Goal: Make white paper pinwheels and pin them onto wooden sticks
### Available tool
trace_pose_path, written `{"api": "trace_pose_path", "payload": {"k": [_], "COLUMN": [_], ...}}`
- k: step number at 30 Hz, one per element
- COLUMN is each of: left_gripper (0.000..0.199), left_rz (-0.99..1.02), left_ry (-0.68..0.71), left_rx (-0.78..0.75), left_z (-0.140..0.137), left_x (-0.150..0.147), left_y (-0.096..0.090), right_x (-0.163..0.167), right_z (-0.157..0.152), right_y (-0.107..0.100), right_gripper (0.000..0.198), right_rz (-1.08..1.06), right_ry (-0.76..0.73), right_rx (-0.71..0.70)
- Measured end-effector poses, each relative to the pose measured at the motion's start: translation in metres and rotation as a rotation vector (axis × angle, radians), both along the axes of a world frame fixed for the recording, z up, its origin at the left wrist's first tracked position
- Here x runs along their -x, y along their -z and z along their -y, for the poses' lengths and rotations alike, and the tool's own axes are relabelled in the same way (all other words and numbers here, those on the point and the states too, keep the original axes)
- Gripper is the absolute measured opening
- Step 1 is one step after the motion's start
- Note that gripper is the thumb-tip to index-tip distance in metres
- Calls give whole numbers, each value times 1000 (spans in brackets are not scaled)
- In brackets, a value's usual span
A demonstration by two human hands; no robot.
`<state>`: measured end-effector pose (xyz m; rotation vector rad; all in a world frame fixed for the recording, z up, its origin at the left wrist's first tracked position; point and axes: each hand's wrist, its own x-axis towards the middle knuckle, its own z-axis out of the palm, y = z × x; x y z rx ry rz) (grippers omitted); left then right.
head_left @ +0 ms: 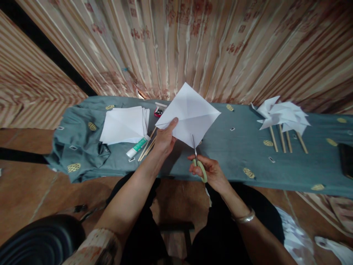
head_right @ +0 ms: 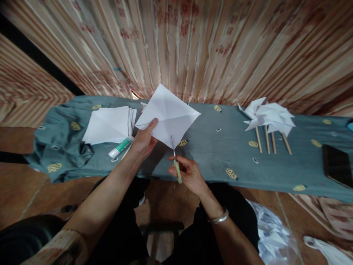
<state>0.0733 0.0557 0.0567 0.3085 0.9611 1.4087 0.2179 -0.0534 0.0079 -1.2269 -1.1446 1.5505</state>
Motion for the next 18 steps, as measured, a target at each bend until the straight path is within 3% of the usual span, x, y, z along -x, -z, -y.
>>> {"api": "trace_pose_path", "payload": {"k": [18], "left_gripper": [10], "left_rz": [8], "left_ry": [5], "left_rx": [-1], "left_z": [1], "left_x": [0], "left_y": [-4], "right_x": [5], "right_z": [0], "right_y": [4], "right_gripper": [47], "right_rz": [-28], "right_ry": [53], "right_rx": [2]}}
